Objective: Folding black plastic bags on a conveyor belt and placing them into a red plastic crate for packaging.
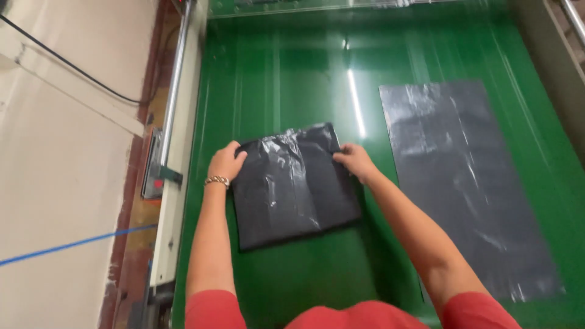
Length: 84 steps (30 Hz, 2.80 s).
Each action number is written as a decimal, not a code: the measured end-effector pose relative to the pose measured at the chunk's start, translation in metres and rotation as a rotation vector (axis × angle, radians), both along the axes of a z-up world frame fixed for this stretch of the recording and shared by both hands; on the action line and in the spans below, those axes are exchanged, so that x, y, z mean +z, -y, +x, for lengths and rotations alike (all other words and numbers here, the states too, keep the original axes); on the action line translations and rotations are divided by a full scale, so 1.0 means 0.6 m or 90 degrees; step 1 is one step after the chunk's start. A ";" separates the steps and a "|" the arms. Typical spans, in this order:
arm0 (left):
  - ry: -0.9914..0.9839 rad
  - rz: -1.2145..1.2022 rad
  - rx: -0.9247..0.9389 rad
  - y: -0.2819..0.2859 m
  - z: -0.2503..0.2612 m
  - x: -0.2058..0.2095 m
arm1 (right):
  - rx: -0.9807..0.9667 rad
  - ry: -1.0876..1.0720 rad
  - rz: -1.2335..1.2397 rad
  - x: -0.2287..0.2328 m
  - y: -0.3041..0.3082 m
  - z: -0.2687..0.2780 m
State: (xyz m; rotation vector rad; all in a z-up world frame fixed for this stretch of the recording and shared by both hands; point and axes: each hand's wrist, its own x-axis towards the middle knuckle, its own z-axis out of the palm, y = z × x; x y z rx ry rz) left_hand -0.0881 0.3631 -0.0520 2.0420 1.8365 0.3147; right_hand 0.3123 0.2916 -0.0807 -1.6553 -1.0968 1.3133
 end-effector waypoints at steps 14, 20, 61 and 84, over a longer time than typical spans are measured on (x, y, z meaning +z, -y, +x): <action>-0.260 0.289 -0.066 0.104 0.146 0.075 | 0.286 0.618 0.008 -0.024 -0.229 -0.054; 0.718 -0.335 0.028 0.141 0.119 -0.063 | 0.301 0.708 0.166 0.049 -0.146 -0.086; -0.202 0.057 -0.328 0.366 0.070 0.046 | 0.326 0.710 0.395 0.088 0.208 -0.125; 0.093 -0.066 -0.074 0.331 0.131 -0.052 | -0.171 -0.466 -0.111 -0.047 0.393 -0.122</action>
